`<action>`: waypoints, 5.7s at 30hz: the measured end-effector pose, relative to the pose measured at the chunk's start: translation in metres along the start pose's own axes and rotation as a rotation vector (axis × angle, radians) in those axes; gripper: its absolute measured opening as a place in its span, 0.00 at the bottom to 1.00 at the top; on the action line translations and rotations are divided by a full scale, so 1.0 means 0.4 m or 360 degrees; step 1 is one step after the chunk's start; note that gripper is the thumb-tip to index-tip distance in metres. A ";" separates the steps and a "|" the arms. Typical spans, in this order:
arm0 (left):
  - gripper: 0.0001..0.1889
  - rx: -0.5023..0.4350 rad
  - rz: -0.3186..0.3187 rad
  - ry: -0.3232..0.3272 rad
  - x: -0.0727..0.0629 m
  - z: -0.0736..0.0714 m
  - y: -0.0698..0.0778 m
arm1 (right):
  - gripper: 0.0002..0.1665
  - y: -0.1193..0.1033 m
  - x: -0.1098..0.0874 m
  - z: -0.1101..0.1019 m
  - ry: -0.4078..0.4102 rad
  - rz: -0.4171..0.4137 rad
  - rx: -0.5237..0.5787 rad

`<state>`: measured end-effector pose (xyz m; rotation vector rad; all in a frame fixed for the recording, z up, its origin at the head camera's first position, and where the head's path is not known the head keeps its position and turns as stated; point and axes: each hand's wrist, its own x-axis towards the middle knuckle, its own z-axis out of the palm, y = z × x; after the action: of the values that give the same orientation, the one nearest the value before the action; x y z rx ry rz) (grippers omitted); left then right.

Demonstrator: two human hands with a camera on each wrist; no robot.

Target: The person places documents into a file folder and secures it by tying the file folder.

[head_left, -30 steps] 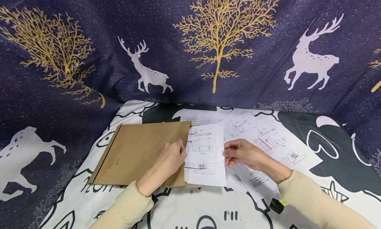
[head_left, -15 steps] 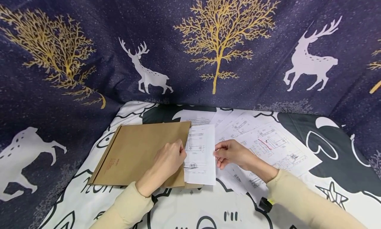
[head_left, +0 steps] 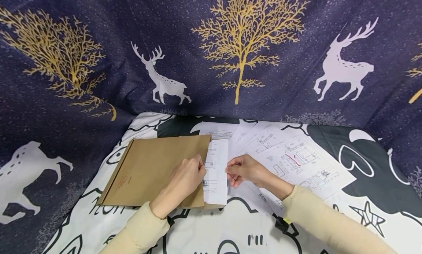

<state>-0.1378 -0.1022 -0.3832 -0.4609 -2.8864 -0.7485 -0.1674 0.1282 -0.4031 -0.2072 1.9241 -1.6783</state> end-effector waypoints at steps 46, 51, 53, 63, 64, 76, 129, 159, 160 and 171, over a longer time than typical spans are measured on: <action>0.07 0.0028 0.0025 0.0010 0.000 -0.005 -0.005 | 0.09 -0.021 0.105 0.133 -0.0080 0.0027 0.0062; 0.07 0.0029 0.0024 0.0010 0.000 -0.006 -0.005 | 0.11 -0.021 0.110 0.139 -0.0056 0.0038 0.0067; 0.07 0.0029 0.0019 0.0005 0.000 -0.006 -0.005 | 0.11 -0.020 0.111 0.142 -0.0050 0.0048 0.0057; 0.07 0.0015 -0.0006 -0.0008 0.000 -0.007 -0.004 | 0.11 -0.020 0.109 0.146 -0.0033 0.0000 0.0025; 0.07 0.0016 -0.0002 -0.0004 0.000 -0.007 -0.004 | 0.10 -0.019 0.107 0.144 -0.0022 -0.0007 0.0016; 0.08 0.0037 0.0023 0.0027 0.001 -0.009 -0.002 | 0.05 -0.009 0.061 0.101 0.0227 -0.0159 -0.0482; 0.08 0.0009 -0.0001 -0.0005 -0.002 0.000 -0.008 | 0.37 0.089 -0.244 -0.195 0.0726 -0.0474 -0.1677; 0.08 -0.0013 0.0007 -0.0019 -0.002 -0.002 -0.004 | 0.58 0.135 -0.299 -0.491 0.0824 0.0191 -0.1844; 0.07 -0.0017 0.0001 -0.0023 -0.002 -0.002 -0.004 | 0.58 0.135 -0.295 -0.500 0.0821 0.0195 -0.1851; 0.07 -0.0032 -0.0003 -0.0046 -0.003 -0.003 -0.003 | 0.61 0.123 -0.255 -0.557 0.0726 0.0331 -0.1774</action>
<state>-0.1370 -0.1041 -0.3830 -0.4751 -2.9086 -0.7786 -0.1846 0.3777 -0.4070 -0.0247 2.9160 -0.3733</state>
